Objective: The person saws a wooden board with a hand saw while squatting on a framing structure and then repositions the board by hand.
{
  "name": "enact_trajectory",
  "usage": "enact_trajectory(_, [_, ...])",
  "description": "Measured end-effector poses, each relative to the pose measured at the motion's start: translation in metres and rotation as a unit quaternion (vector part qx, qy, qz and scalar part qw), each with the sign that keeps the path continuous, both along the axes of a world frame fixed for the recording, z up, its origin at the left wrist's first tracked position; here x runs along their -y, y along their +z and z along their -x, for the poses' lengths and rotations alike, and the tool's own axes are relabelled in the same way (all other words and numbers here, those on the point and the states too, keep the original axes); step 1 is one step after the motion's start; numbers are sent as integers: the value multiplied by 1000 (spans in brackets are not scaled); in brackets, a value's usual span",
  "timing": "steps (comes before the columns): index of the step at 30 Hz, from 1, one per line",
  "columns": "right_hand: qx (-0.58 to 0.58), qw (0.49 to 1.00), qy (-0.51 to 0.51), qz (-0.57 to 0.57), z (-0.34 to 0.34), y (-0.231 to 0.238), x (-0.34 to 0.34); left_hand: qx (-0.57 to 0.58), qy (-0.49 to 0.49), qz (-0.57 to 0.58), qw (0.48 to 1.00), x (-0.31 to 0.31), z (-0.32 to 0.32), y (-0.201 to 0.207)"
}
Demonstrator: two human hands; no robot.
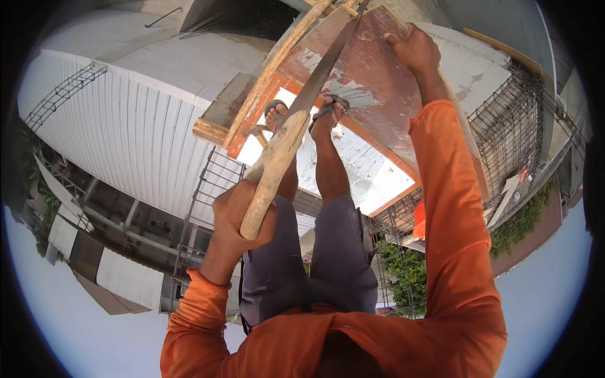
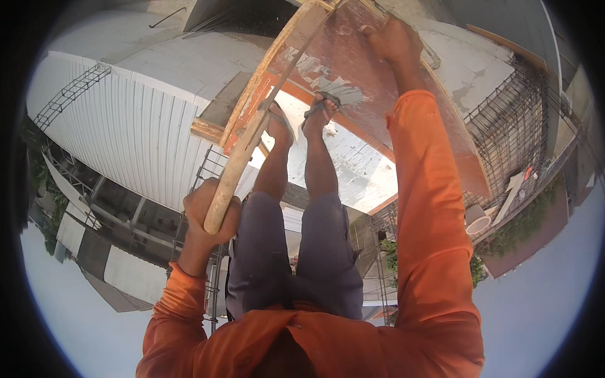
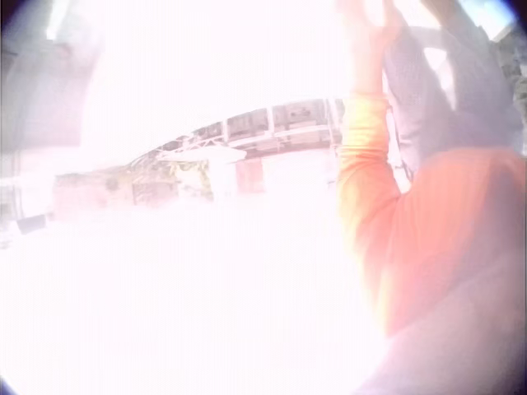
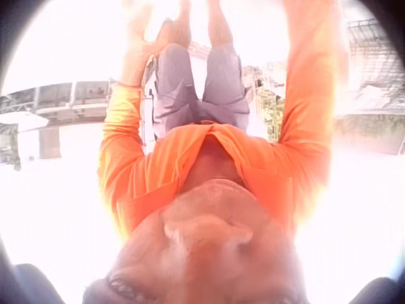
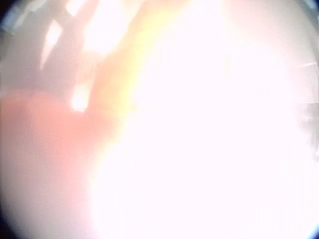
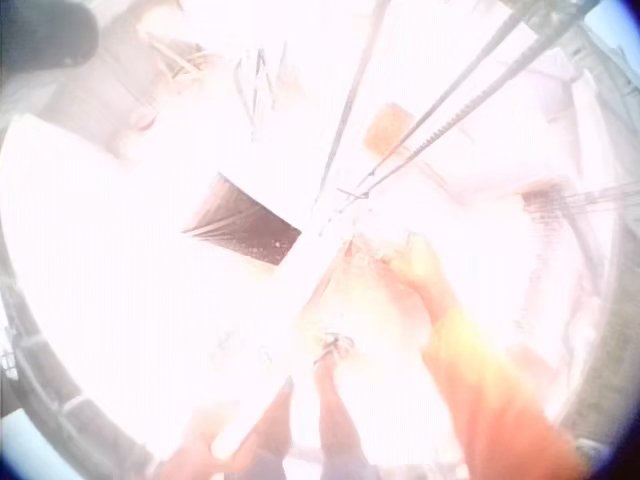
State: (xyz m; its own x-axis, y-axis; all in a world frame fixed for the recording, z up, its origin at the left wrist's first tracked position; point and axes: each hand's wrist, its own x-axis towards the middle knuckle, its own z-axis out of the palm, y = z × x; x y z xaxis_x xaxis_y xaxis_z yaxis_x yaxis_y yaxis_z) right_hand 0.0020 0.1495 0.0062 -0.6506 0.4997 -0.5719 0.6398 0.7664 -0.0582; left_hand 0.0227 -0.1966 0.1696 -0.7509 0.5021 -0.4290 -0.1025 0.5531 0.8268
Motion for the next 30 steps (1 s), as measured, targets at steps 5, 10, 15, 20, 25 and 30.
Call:
enact_trajectory(5, [-15,1000,16,0,0,-21,23,-44,4,57,997,-116,71,-122])
enact_trajectory(10, [31,999,36,6,-40,-52,8,15,9,-24,1000,-1,-22,-29])
enact_trajectory(15, [40,999,29,15,-36,-26,12,38,-22,-52,998,8,-13,-55])
enact_trajectory(20, [-10,998,61,17,-4,-31,35,5,15,25,1000,-98,56,-130])
enact_trajectory(25, [31,999,26,-2,-3,-31,0,-13,-6,25,1000,28,-20,-6])
enact_trajectory(30, [5,999,31,-21,0,-34,7,-59,-11,-36,998,10,-4,-70])
